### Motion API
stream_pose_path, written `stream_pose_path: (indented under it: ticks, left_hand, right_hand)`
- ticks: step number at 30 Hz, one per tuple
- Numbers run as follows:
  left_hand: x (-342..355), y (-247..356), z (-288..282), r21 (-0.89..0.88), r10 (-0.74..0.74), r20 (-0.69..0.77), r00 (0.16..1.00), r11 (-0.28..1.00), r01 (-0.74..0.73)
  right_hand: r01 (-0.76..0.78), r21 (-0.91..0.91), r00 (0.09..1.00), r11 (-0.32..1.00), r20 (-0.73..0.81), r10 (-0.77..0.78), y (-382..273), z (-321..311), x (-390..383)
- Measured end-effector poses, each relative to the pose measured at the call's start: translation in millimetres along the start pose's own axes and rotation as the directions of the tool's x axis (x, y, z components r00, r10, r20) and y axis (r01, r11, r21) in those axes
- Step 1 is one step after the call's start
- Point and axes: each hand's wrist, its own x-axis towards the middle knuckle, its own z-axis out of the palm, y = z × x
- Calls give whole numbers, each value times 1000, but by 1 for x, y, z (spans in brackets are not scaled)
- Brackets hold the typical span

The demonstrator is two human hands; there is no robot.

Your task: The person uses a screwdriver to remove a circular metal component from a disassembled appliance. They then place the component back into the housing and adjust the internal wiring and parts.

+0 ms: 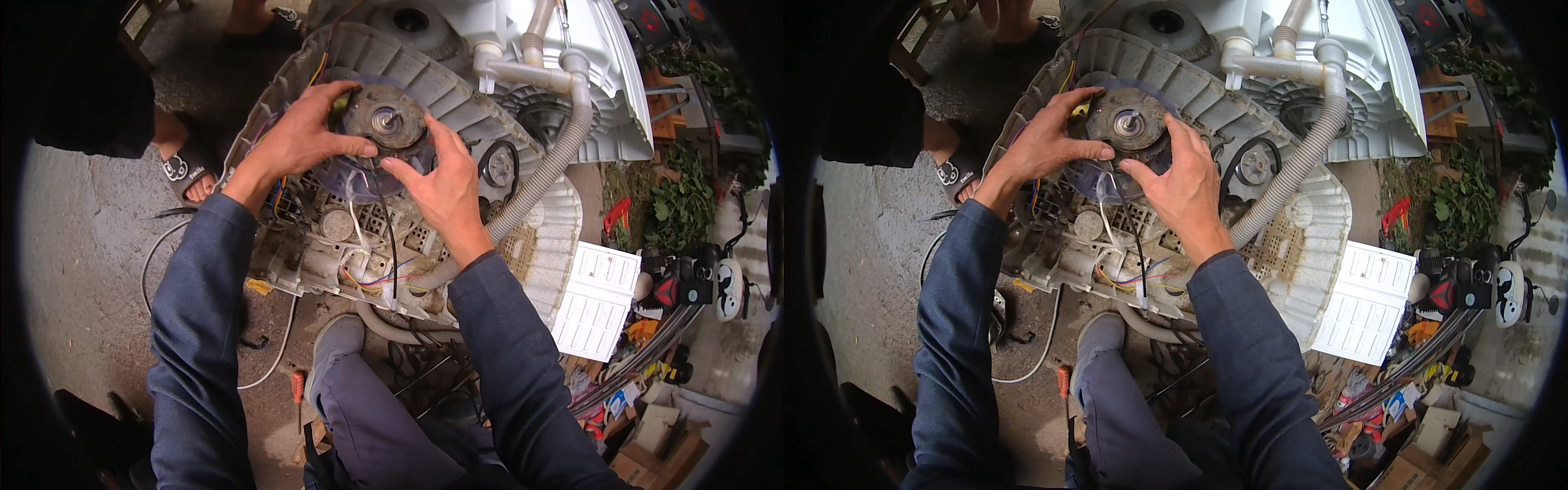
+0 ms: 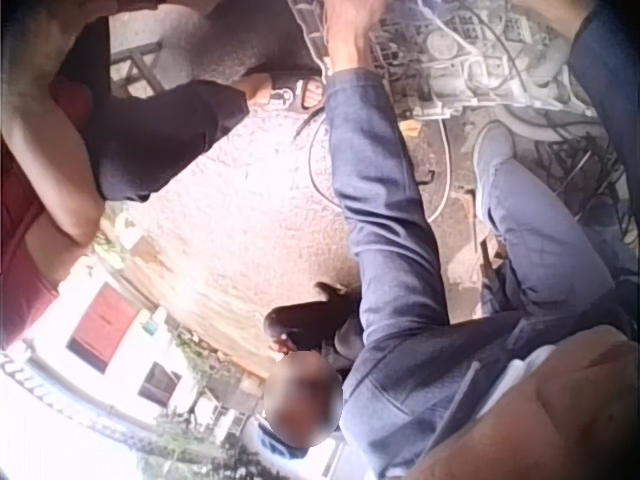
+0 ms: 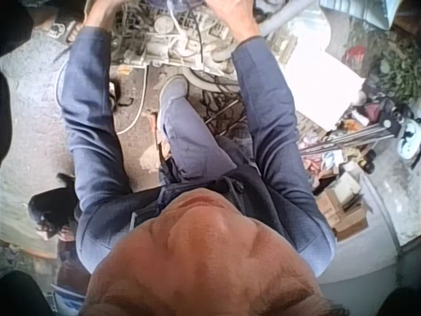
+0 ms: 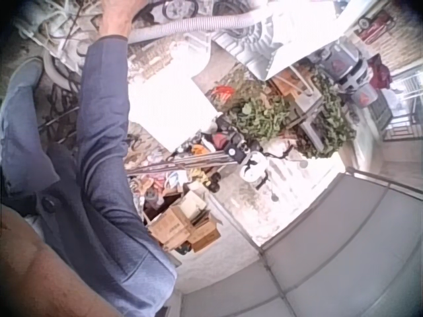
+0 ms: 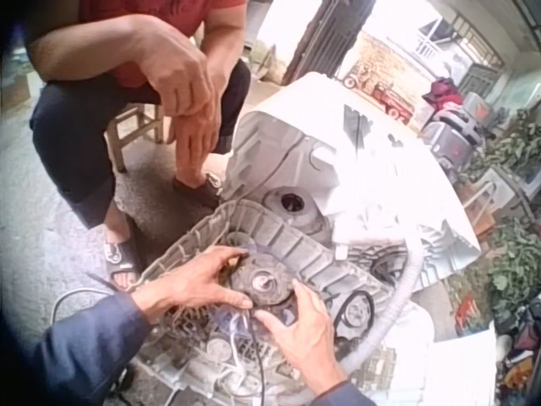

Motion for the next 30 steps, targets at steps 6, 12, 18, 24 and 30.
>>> stream_pose_path:
  ticks: [6,12,18,24,30]
  left_hand:
    - [0,1,0,32,20,-4,1000,999,-20]
    - [0,-1,0,26,36,-7,999,999,-35]
    - [0,-1,1,27,33,-9,999,999,-32]
    - [0,-4,2,30,19,4,1000,999,-20]
    - [0,-6,1,26,-7,29,1000,1000,6]
  right_hand:
    - [-3,6,1000,1000,-27,3,3,3,2]
    - [8,59,1000,998,-20,-7,5,-6,8]
    - [6,62,1000,998,-18,-5,8,-6,9]
    - [-4,79,1000,997,-18,5,8,-5,9]
    - [-22,86,1000,996,-1,22,5,-8,10]
